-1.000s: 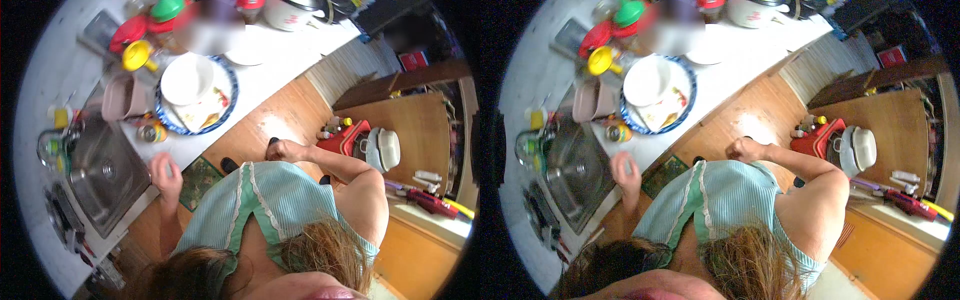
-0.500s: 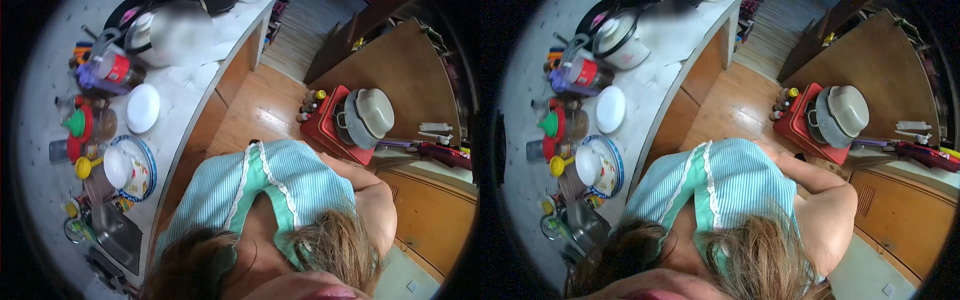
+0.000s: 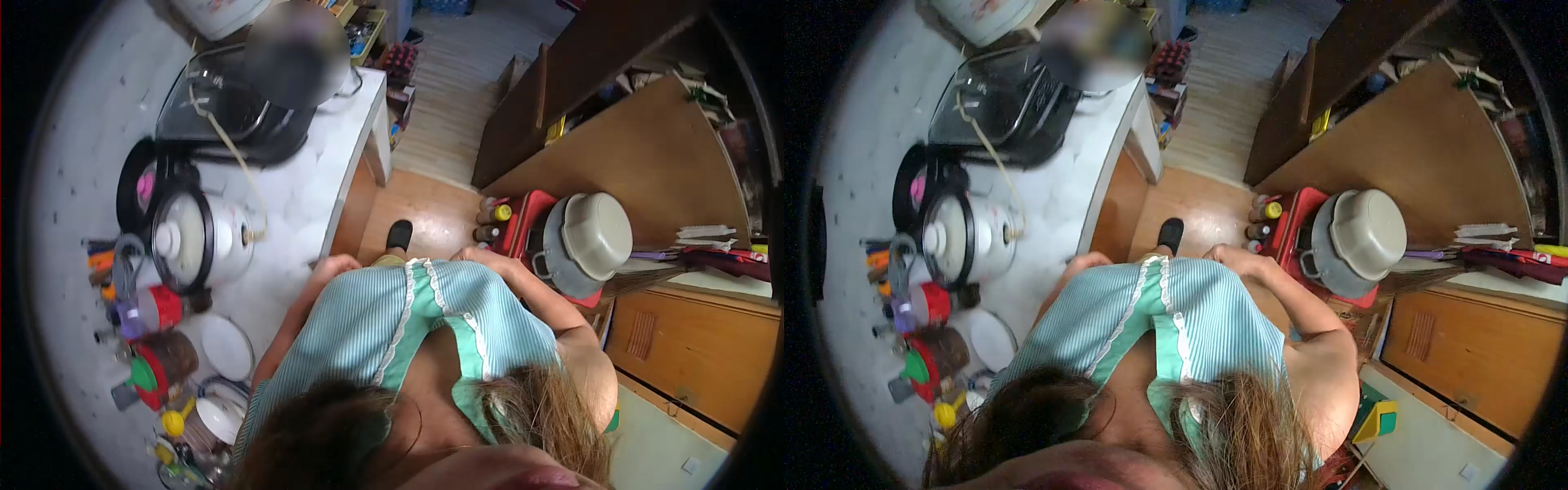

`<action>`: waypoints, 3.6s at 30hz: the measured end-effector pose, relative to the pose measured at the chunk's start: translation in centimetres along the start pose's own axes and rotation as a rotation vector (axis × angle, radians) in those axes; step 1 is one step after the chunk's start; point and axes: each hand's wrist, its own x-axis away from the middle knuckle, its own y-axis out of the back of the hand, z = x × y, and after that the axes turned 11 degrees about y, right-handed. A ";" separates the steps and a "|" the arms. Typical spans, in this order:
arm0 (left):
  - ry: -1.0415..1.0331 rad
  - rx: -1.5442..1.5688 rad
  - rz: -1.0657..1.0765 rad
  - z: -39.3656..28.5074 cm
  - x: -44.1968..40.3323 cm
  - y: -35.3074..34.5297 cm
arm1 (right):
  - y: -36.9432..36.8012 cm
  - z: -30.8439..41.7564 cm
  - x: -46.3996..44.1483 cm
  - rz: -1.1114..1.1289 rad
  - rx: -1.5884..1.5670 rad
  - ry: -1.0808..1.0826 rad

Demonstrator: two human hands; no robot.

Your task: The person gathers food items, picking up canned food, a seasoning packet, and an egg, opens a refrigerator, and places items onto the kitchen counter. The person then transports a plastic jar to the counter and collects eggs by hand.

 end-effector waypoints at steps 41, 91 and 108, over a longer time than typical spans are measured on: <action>-0.748 -1.316 0.350 -75.2 -78.4 3.8 | 91.1 18.4 -25.1 -0.184 0.125 0.916; -1.242 -2.091 0.991 -130.4 -132.1 -54.5 | 140.3 -18.1 44.4 -1.626 0.429 -1.258; -1.685 -1.390 1.329 -139.5 -124.9 -91.5 | 141.0 -21.6 76.5 -1.412 0.243 -1.130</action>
